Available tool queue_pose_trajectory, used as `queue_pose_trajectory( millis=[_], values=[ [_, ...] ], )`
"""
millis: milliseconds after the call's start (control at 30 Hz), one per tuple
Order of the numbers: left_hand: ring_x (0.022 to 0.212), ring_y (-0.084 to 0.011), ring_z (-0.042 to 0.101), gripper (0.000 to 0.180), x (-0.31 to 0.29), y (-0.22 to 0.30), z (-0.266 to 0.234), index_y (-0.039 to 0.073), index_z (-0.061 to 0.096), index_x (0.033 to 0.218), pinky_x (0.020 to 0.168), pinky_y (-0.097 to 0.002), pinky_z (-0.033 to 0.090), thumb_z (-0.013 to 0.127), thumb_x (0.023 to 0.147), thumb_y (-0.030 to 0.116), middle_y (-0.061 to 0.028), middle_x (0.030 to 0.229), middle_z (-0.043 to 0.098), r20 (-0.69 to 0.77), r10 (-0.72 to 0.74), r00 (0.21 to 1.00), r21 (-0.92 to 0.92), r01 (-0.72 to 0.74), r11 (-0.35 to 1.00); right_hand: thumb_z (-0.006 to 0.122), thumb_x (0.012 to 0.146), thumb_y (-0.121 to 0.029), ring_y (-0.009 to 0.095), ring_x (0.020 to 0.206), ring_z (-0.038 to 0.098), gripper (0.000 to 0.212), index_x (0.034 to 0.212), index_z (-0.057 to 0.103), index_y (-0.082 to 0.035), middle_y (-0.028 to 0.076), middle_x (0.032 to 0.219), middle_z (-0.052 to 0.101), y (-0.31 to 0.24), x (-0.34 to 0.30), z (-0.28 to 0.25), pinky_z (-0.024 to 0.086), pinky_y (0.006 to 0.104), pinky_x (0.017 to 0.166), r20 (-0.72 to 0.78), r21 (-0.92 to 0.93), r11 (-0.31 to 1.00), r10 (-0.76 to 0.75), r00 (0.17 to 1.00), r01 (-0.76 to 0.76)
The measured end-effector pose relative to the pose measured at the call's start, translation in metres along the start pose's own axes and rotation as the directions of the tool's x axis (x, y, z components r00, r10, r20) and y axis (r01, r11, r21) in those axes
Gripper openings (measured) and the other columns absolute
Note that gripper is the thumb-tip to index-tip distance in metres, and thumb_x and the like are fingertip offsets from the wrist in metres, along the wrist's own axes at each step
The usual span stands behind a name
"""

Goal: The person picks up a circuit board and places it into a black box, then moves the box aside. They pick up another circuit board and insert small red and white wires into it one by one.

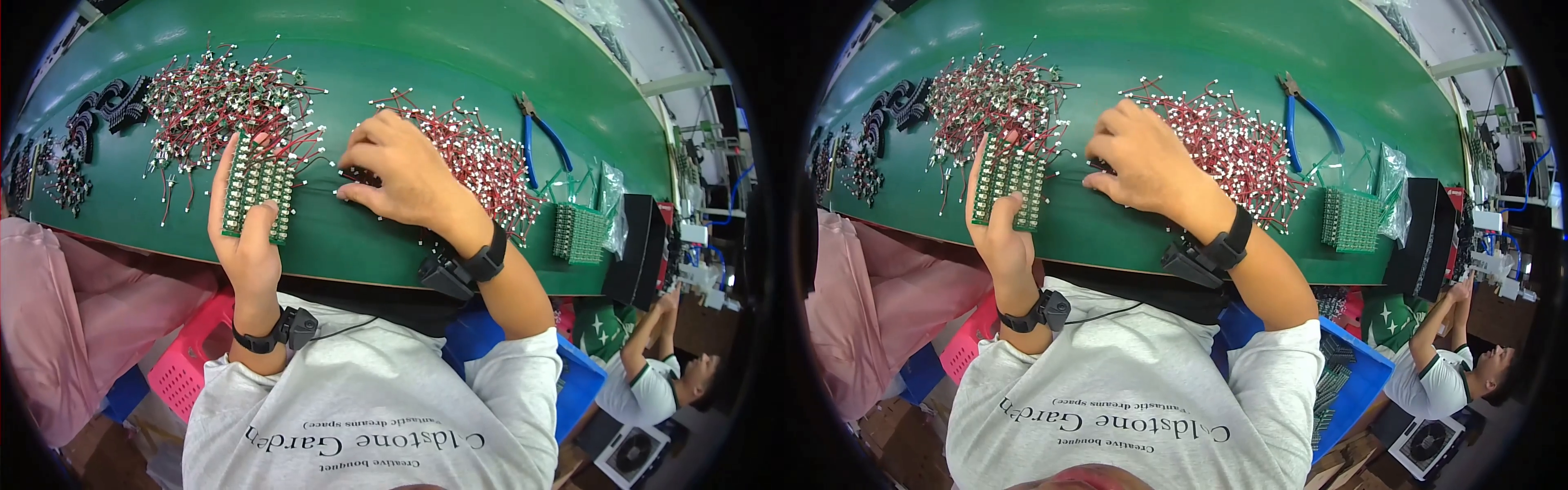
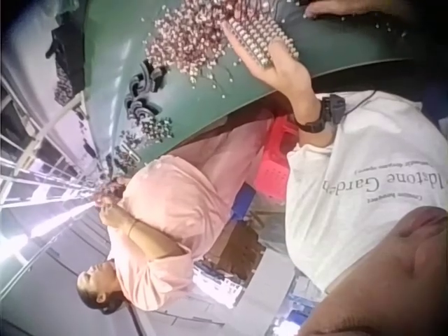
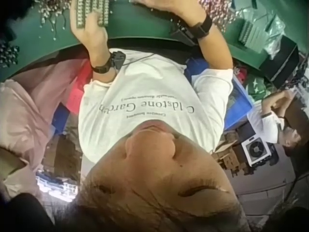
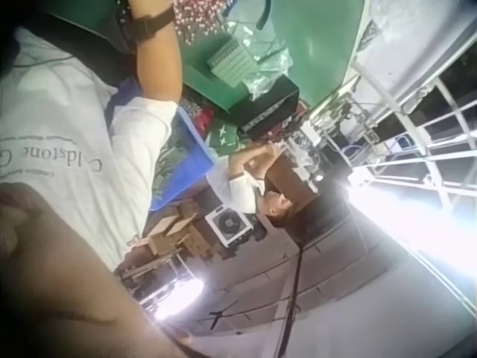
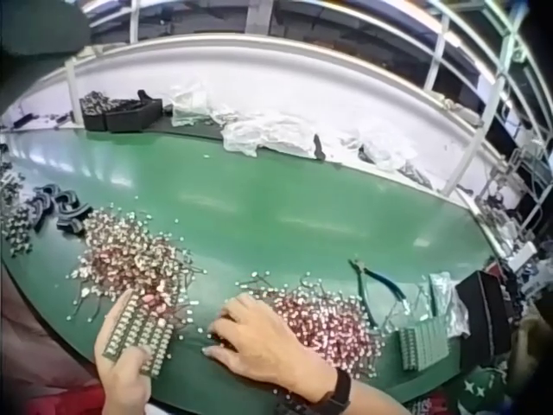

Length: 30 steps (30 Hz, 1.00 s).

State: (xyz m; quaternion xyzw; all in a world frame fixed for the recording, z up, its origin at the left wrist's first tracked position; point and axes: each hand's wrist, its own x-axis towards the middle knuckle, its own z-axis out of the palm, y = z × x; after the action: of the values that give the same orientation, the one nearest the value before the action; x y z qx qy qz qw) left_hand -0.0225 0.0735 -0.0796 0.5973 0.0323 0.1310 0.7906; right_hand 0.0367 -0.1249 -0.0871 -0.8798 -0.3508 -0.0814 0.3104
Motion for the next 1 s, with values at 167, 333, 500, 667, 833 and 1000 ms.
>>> queue_pose_trajectory(
  millis=[167,333,500,667,833,1000],
  values=[
    [0.108,-0.0164,0.061,0.071,-0.001,-0.001,0.006,-0.007,0.039,0.145,0.091,-0.0268,0.049,0.043,0.075,-0.012,-0.0157,0.131,0.057,-0.031,-0.008,0.999,-0.066,0.006,0.998,0.075,0.076,-0.003,0.026,0.088,0.059,0.014,0.089,0.069,-0.004,0.007,0.09,0.062,-0.001,0.001,0.006,0.049,0.0372,0.079,-0.143,0.111,0.985,-0.115,0.983,0.131],
    [0.104,-0.0142,0.062,0.072,-0.004,-0.006,0.012,-0.006,0.039,0.146,0.089,-0.0255,0.049,0.046,0.075,-0.012,-0.0126,0.126,0.06,-0.013,-0.021,1.0,-0.093,0.02,0.996,0.068,0.081,0.006,0.024,0.074,0.064,0.014,0.093,0.068,-0.002,0.012,0.085,0.066,-0.007,-0.005,-0.01,0.052,0.0322,0.064,-0.347,0.237,0.967,-0.001,0.938,0.089],
    [0.096,-0.009,0.06,0.07,-0.008,-0.012,0.026,-0.003,0.04,0.147,0.082,-0.0222,0.049,0.048,0.078,-0.012,-0.0088,0.123,0.06,0.035,-0.004,0.999,-0.053,0.006,0.999,0.067,0.082,0.006,0.025,0.079,0.066,0.015,0.096,0.066,0.001,0.012,0.087,0.067,-0.034,-0.007,-0.02,0.054,0.033,0.069,-0.418,0.333,0.923,-0.041,0.908,0.195],
    [0.095,-0.0073,0.059,0.068,-0.012,-0.018,0.039,-0.002,0.039,0.148,0.079,-0.0201,0.049,0.047,0.081,-0.013,-0.0084,0.123,0.059,0.108,-0.003,0.994,-0.022,0.005,1.0,0.066,0.082,0.006,0.025,0.078,0.066,0.016,0.097,0.063,0.002,0.013,0.088,0.066,-0.038,-0.012,-0.016,0.054,0.033,0.069,-0.41,0.411,0.883,-0.045,0.911,0.229],
    [0.099,-0.0073,0.057,0.063,-0.019,-0.02,0.046,-0.002,0.039,0.147,0.082,-0.0207,0.048,0.047,0.087,-0.014,-0.0079,0.126,0.057,0.154,0.02,0.988,0.073,-0.031,0.997,0.065,0.082,0.007,0.028,0.077,0.065,0.018,0.098,0.063,0.0,0.015,0.091,0.063,-0.037,-0.012,-0.009,0.053,0.0341,0.066,-0.389,0.388,0.907,-0.001,0.921,0.164],
    [0.113,-0.0129,0.056,0.06,-0.022,-0.025,0.046,-0.003,0.038,0.147,0.095,-0.0263,0.046,0.048,0.09,-0.013,-0.0109,0.134,0.054,0.171,0.086,0.981,0.141,-0.111,0.984,0.069,0.08,0.005,0.027,0.074,0.065,0.015,0.094,0.064,0.001,0.014,0.087,0.064,-0.035,-0.014,-0.003,0.053,0.0335,0.062,-0.433,0.343,0.924,-0.004,0.901,0.168]
  ],
)
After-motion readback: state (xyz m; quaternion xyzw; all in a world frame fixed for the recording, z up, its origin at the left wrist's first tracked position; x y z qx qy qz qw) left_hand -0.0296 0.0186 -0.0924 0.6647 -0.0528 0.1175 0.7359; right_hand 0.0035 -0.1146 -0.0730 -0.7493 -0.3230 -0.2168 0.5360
